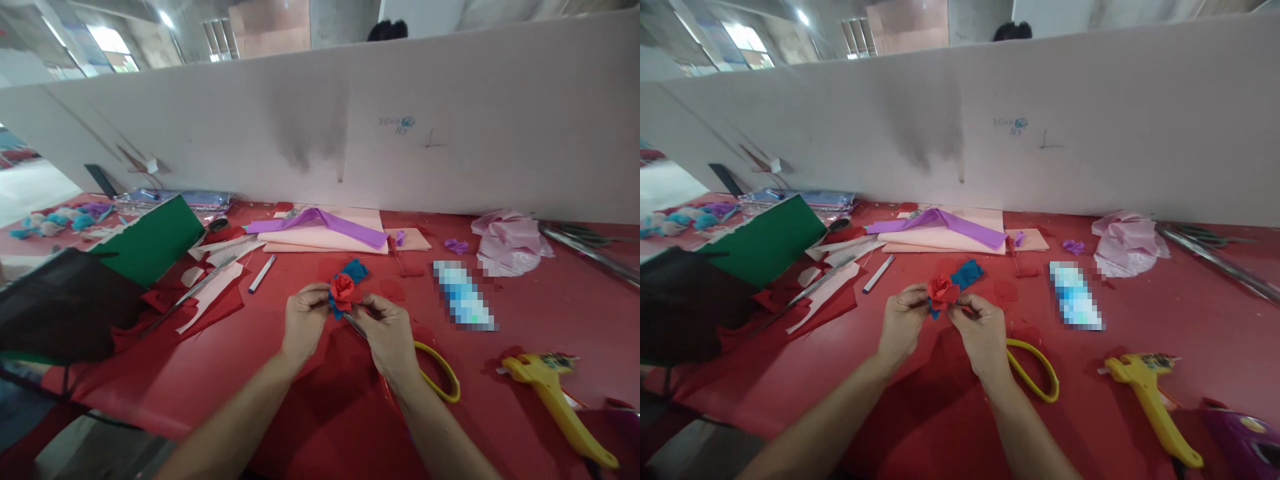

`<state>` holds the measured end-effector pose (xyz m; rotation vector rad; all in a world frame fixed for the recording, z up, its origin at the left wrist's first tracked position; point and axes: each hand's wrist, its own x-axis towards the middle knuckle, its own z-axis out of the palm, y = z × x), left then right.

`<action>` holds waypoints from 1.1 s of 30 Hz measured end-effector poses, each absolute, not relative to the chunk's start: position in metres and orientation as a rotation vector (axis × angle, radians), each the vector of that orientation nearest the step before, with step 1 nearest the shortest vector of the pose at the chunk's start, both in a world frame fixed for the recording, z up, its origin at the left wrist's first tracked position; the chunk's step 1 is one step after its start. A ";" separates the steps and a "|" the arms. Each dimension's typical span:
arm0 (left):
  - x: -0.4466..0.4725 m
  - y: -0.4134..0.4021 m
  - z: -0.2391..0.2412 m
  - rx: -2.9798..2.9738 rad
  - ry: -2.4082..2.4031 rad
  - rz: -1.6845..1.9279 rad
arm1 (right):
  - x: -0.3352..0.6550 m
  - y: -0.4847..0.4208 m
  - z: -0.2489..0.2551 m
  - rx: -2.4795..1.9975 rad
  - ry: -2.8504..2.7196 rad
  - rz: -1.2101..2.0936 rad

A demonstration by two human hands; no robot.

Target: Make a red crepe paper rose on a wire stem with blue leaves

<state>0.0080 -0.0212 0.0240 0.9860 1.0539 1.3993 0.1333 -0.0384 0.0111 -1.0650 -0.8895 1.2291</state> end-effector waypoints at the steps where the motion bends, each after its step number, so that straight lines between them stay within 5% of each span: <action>1: 0.009 -0.021 0.022 0.973 1.030 1.413 | 0.133 -0.038 0.011 -1.059 -0.896 1.219; 33: 0.011 -0.004 0.000 0.493 0.650 1.210 | 0.134 -0.040 0.024 -0.945 -0.734 1.331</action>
